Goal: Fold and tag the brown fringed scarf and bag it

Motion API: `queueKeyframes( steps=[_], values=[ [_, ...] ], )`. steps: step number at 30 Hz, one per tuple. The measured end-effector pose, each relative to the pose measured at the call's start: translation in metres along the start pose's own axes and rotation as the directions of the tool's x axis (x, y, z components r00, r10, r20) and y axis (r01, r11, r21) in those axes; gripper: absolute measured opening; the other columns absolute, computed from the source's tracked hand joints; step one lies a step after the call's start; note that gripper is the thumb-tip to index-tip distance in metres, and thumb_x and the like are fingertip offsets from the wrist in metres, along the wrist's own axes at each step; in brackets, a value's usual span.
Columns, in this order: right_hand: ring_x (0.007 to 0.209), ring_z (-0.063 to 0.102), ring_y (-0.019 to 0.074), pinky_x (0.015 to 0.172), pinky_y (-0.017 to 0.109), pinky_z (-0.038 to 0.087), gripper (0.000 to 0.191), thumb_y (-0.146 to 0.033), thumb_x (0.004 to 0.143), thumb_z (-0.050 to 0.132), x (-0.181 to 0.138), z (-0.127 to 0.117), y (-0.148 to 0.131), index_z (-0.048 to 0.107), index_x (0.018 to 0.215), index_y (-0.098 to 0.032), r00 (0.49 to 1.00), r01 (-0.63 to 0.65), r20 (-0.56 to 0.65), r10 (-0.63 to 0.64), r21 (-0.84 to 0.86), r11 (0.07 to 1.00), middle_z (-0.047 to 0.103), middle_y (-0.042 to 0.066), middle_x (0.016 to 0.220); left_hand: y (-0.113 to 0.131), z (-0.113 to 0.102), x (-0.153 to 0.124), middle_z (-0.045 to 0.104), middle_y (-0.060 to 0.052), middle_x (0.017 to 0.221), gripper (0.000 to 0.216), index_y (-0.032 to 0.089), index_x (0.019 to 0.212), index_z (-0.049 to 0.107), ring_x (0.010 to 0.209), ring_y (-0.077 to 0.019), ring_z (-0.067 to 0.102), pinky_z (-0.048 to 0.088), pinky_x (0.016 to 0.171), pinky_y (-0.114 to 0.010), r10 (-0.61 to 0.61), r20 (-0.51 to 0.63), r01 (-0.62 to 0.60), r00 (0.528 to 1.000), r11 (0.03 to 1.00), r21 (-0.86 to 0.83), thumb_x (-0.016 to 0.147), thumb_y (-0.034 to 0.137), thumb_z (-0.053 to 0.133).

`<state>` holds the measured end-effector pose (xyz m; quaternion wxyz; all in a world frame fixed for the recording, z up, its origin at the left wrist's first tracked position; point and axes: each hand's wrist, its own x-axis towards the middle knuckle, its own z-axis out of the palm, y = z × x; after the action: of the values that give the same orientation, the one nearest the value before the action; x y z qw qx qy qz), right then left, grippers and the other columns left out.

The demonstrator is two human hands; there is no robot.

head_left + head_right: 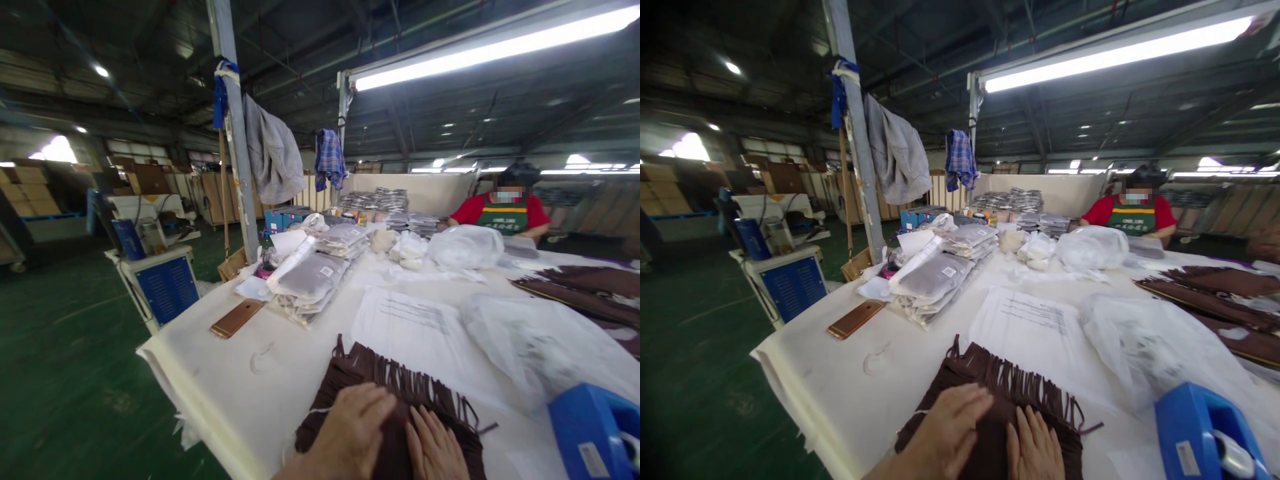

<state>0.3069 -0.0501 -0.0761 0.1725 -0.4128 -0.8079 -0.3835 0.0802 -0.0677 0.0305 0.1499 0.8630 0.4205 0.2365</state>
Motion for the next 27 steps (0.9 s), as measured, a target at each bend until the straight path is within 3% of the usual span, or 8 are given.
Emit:
queueKeyframes(
  steps=[1,3,5,11,20,25,27],
  values=[
    [0.095,0.062,0.0299,0.073,0.045,0.05,0.039,-0.019,0.082,0.032,0.005,-0.005,-0.002,0.068,0.097,-0.021,1.0,-0.003,0.004,0.003,-0.014,1.0,0.065,0.01,0.107,-0.005,-0.012,-0.006,0.05,-0.01,0.13,0.049,0.016,0.128,0.043,0.122,-0.0222,0.041,0.03,0.107,-0.039,-0.191,-0.034,0.191,0.981,0.982,-0.005,0.08,0.01,0.045],
    [0.093,0.063,0.0302,0.072,0.045,0.051,0.039,-0.019,0.084,0.031,0.014,-0.013,-0.004,0.069,0.092,-0.019,0.999,-0.036,0.018,0.036,-0.021,0.999,0.066,0.011,0.104,-0.017,-0.029,-0.016,0.059,-0.012,0.112,0.04,0.011,0.109,0.057,0.108,-0.0229,0.05,0.038,0.097,-0.037,-0.446,-0.052,0.446,0.893,0.895,-0.011,0.072,0.003,0.045],
    [0.094,0.063,0.0296,0.073,0.044,0.052,0.04,-0.021,0.086,0.03,0.018,-0.018,-0.005,0.07,0.091,-0.018,0.996,-0.076,0.042,0.077,-0.019,0.997,0.066,0.011,0.104,-0.029,-0.032,-0.022,0.061,-0.01,0.097,0.029,0.011,0.092,0.062,0.097,-0.0231,0.052,0.042,0.088,-0.036,-0.515,-0.039,0.515,0.857,0.857,-0.007,0.068,0.003,0.048],
    [0.091,0.064,0.0285,0.071,0.043,0.054,0.042,-0.019,0.087,0.029,0.025,-0.03,-0.005,0.071,0.088,-0.019,0.998,-0.064,0.014,0.065,-0.052,0.997,0.067,0.009,0.101,-0.036,-0.016,-0.017,0.059,-0.007,0.086,0.016,0.014,0.073,0.059,0.088,-0.0213,0.051,0.039,0.078,-0.033,-0.482,-0.024,0.482,0.876,0.876,-0.011,0.068,0.002,0.051],
    [0.092,0.064,0.0289,0.073,0.043,0.053,0.046,-0.02,0.09,0.025,0.036,-0.041,-0.005,0.071,0.084,-0.017,0.993,-0.118,0.028,0.119,-0.024,0.993,0.067,0.01,0.101,-0.032,-0.022,-0.021,0.059,-0.003,0.083,0.011,0.016,0.071,0.054,0.085,-0.0187,0.051,0.034,0.078,-0.035,-0.323,-0.031,0.322,0.946,0.946,-0.029,0.075,0.006,0.053],
    [0.092,0.064,0.0307,0.071,0.046,0.054,0.044,-0.019,0.091,0.025,0.033,-0.038,-0.009,0.07,0.086,-0.018,0.992,-0.126,0.004,0.126,0.073,0.989,0.067,0.01,0.102,-0.028,-0.015,-0.028,0.061,-0.005,0.083,0.014,0.017,0.074,0.056,0.082,-0.0209,0.053,0.035,0.072,-0.037,-0.098,-0.031,0.099,0.995,0.994,0.05,0.075,0.007,0.046],
    [0.097,0.062,0.0303,0.074,0.047,0.054,0.042,-0.025,0.092,0.025,0.031,-0.037,-0.007,0.067,0.099,-0.018,0.977,-0.214,0.042,0.21,0.201,0.956,0.065,0.01,0.107,-0.03,-0.022,-0.028,0.061,-0.006,0.085,0.018,0.018,0.08,0.058,0.082,-0.0212,0.053,0.037,0.072,-0.037,-0.016,-0.087,0.021,0.996,0.998,0.057,0.076,0.009,0.043]
  ],
)
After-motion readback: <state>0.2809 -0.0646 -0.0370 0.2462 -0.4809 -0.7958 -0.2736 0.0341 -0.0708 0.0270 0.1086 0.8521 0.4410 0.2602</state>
